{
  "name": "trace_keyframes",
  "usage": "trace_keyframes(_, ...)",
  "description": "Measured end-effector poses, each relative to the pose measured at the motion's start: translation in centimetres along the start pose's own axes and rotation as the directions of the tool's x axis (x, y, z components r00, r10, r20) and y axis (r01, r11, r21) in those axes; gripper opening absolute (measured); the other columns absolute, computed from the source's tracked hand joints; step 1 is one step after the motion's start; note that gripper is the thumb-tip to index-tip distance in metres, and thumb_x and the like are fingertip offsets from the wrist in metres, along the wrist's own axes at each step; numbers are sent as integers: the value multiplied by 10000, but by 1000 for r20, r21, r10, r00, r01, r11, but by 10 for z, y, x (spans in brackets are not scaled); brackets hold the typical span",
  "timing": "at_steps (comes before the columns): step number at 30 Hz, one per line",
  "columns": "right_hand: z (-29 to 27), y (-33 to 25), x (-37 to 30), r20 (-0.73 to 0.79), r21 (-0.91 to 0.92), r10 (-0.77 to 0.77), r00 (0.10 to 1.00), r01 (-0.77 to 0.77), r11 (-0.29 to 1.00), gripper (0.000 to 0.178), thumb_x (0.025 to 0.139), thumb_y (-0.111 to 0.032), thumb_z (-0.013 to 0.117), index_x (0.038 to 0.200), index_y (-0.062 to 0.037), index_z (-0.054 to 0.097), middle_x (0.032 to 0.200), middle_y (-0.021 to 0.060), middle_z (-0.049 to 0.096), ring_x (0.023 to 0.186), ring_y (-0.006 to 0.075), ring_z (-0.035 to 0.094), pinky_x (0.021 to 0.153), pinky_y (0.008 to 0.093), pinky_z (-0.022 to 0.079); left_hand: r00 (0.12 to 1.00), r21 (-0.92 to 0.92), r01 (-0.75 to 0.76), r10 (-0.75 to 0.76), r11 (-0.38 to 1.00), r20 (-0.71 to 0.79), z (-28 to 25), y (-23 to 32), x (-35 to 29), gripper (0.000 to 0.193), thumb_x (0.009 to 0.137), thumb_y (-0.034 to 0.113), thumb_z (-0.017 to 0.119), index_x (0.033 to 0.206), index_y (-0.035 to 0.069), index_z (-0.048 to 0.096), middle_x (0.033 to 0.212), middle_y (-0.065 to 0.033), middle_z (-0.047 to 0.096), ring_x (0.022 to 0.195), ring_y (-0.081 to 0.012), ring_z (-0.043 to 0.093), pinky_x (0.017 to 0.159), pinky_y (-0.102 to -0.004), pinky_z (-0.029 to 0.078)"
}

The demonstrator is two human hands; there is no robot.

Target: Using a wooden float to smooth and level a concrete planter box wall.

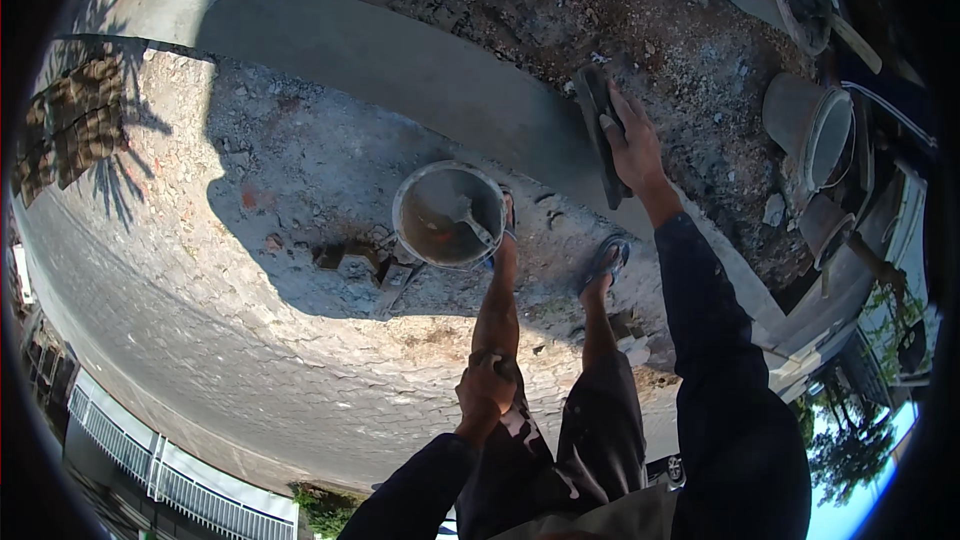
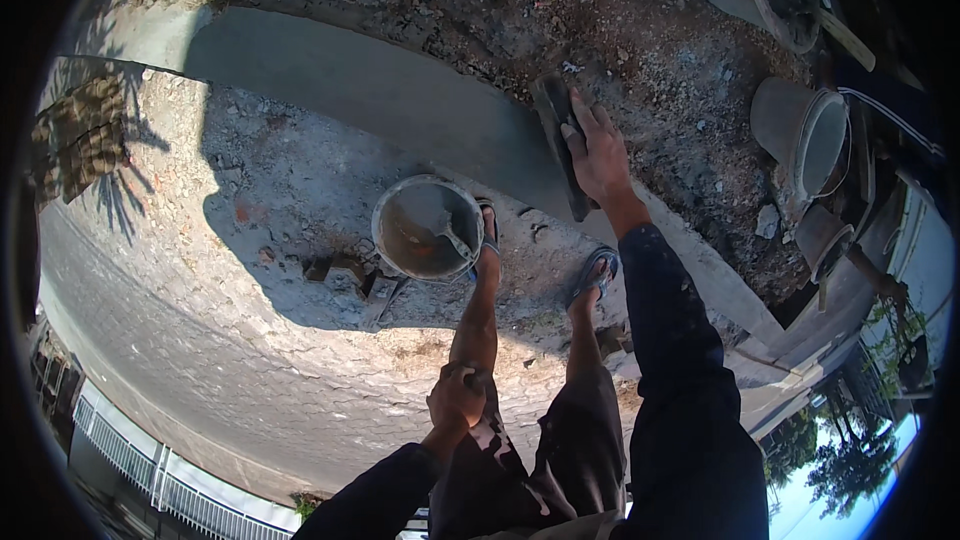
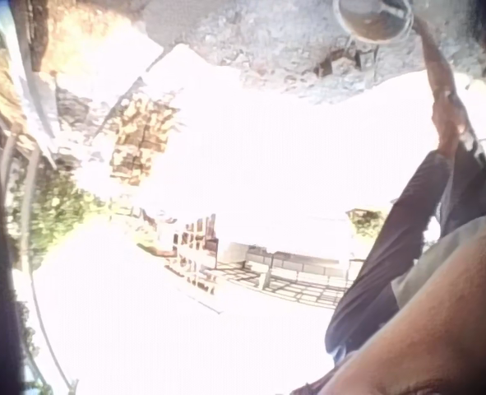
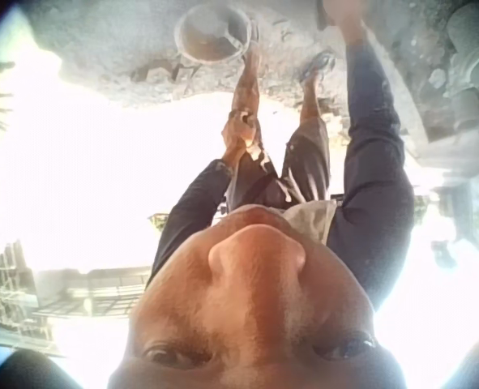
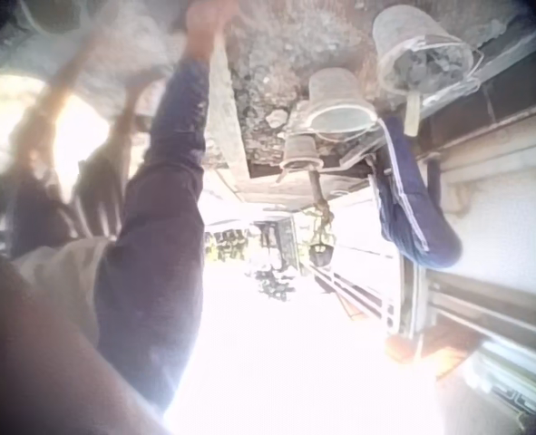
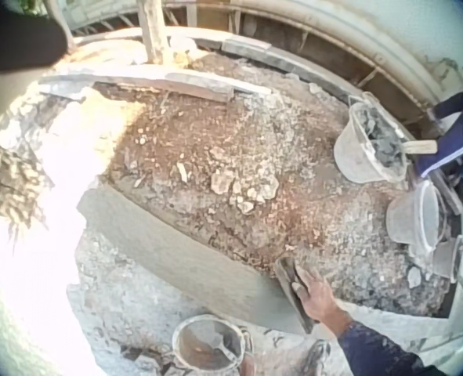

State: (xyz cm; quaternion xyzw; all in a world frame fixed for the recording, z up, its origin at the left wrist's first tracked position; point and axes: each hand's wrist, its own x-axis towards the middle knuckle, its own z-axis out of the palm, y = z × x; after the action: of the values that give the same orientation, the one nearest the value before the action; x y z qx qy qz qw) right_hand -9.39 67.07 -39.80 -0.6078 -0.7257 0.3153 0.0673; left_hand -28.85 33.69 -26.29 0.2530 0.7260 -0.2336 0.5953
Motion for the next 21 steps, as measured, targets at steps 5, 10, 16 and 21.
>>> trace_keyframes(5, 42, -57, 174, 400, 292, -144, 905, 23, 956, 517, 994, -447, 505, 1431, -172, 502, 1352, 196, 564, 1275, 362, 508, 1055, 410, 406, 1000, -17, 27, -27, 1000, 4, -5, 0, 0, 308, 895, 352, 534, 1114, 186, 675, 1320, -70, 574, 1101, -343, 622, 922, -463, 509)
trace_keyframes(10, 80, -105, 216, 548, 181, -189, 815, 106, 978, 537, 990, -512, 470, 1440, -219, 488, 1463, 144, 472, 1346, 344, 436, 1135, 436, 346, 999, 34, 49, -49, 998, -9, -6, 10, 2, 299, 879, 325, 541, 1104, 186, 680, 1301, -68, 583, 1085, -345, 629, 917, -477, 508)
trace_keyframes(16, 59, -48, 184, 663, 32, -129, 738, 144, 989, 566, 1005, -516, 435, 1476, -201, 435, 1510, 147, 403, 1373, 352, 393, 1152, 440, 316, 998, 10, -19, 20, 1000, -65, -7, 13, -2, 300, 877, 313, 539, 1079, 148, 688, 1284, -101, 591, 1047, -367, 643, 902, -493, 508)
trace_keyframes(21, -16, 38, 97, 801, -134, 145, 581, -62, 989, 518, 1008, -439, 458, 1459, -184, 464, 1508, 159, 396, 1396, 343, 360, 1152, 429, 296, 998, 2, -54, 54, 999, -40, -4, 18, 2, 303, 886, 302, 512, 1074, 144, 690, 1265, -128, 599, 1042, -381, 641, 893, -502, 507)
